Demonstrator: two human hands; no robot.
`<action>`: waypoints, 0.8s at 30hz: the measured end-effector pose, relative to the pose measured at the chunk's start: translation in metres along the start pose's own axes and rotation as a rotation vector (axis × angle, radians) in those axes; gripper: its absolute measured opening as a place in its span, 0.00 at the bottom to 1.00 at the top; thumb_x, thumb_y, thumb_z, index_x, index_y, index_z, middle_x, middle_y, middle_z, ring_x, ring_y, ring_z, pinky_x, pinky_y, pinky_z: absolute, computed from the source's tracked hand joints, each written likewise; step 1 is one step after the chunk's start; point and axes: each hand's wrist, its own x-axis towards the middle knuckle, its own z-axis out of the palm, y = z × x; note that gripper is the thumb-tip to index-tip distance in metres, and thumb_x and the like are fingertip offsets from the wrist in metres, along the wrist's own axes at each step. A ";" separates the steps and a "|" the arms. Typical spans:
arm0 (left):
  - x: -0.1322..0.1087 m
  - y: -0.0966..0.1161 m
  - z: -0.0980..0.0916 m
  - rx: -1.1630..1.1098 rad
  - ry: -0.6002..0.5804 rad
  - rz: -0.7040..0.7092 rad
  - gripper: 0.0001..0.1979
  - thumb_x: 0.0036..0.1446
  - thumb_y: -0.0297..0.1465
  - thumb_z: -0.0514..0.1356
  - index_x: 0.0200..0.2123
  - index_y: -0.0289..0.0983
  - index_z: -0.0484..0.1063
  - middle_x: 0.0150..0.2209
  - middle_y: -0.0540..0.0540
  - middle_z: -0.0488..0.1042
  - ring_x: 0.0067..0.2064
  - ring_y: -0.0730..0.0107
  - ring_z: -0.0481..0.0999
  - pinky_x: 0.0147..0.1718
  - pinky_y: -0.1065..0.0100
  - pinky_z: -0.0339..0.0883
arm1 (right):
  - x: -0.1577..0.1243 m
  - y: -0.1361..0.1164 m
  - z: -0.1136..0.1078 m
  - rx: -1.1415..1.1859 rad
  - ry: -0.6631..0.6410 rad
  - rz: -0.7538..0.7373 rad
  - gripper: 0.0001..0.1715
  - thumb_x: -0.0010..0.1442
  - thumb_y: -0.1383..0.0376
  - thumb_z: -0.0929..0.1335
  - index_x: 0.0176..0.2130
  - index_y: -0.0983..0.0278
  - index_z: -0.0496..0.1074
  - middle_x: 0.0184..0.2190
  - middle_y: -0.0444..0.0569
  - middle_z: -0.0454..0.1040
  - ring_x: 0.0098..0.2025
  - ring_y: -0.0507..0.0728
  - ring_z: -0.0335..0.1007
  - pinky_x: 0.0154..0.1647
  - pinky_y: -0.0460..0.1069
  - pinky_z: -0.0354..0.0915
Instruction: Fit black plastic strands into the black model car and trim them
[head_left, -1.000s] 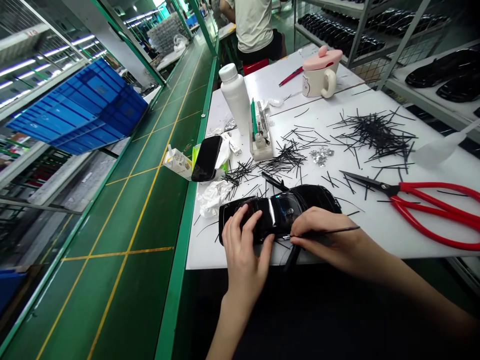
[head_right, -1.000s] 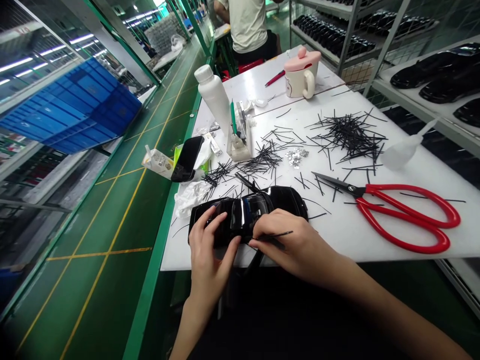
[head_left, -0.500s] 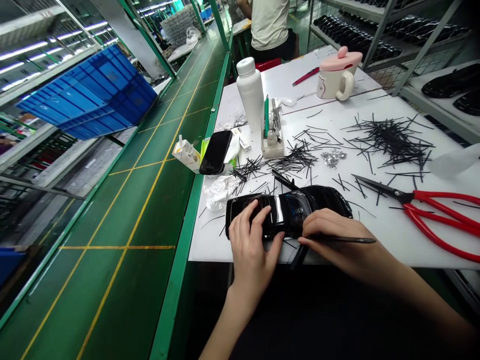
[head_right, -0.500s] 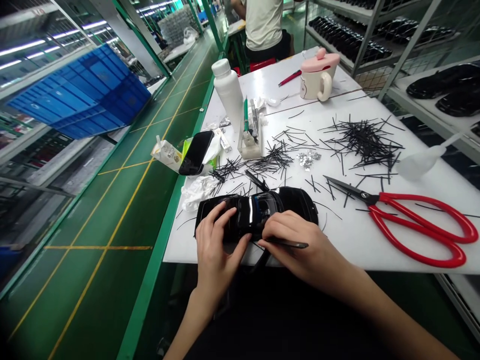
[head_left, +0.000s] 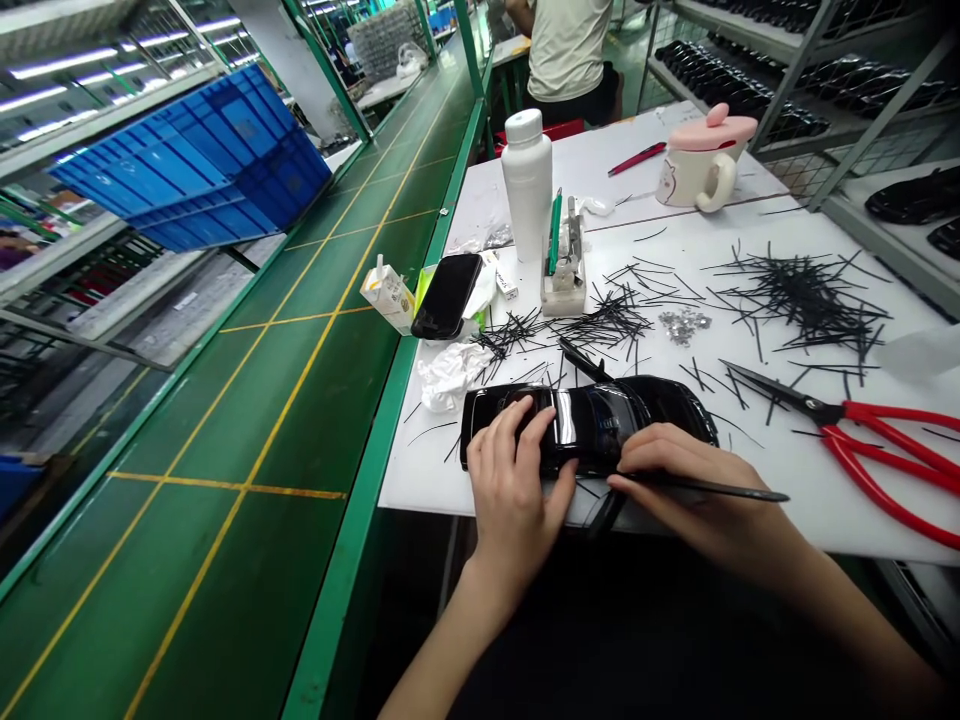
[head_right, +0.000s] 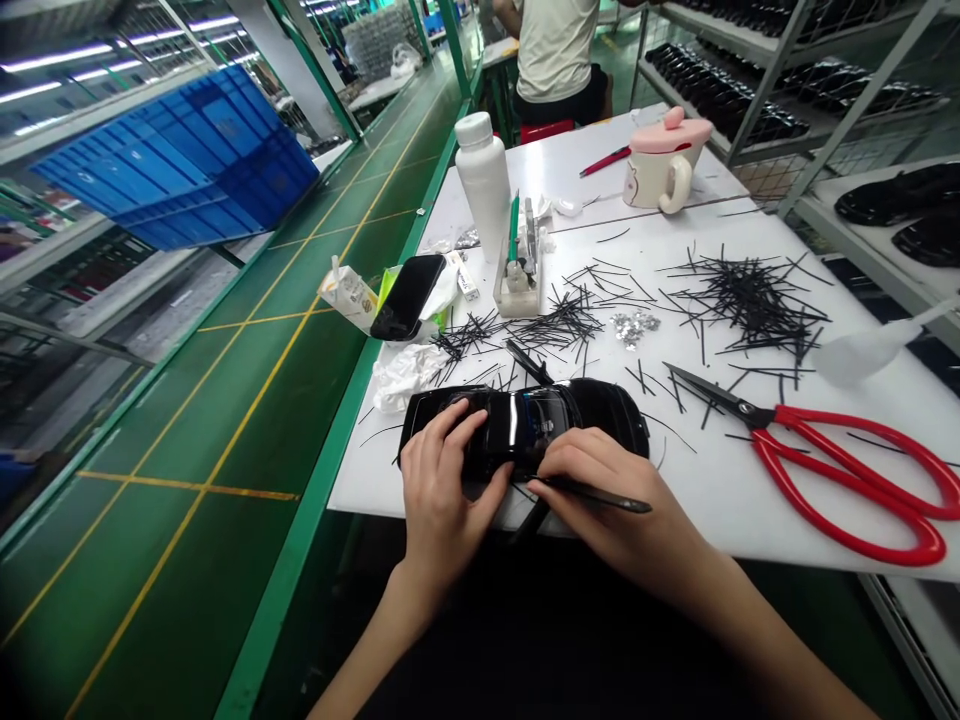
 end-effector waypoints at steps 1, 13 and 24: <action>0.000 0.000 0.000 0.000 0.001 0.002 0.22 0.59 0.30 0.62 0.56 0.35 0.65 0.57 0.36 0.71 0.58 0.55 0.70 0.56 0.56 0.60 | 0.000 0.000 0.000 -0.004 0.000 -0.003 0.07 0.64 0.73 0.68 0.39 0.61 0.67 0.35 0.47 0.72 0.38 0.52 0.68 0.38 0.47 0.67; -0.002 -0.001 0.002 -0.015 0.013 0.002 0.22 0.58 0.30 0.62 0.56 0.36 0.66 0.57 0.37 0.71 0.59 0.55 0.70 0.56 0.56 0.59 | 0.004 -0.002 0.005 -0.147 0.097 -0.021 0.04 0.63 0.71 0.69 0.37 0.61 0.71 0.34 0.49 0.71 0.37 0.55 0.69 0.36 0.51 0.67; -0.003 -0.001 0.002 -0.024 0.017 0.000 0.22 0.58 0.30 0.62 0.56 0.36 0.66 0.57 0.37 0.71 0.59 0.56 0.69 0.56 0.56 0.58 | 0.005 -0.002 0.007 -0.156 0.069 -0.033 0.07 0.62 0.73 0.69 0.38 0.61 0.70 0.34 0.49 0.71 0.37 0.56 0.67 0.36 0.51 0.66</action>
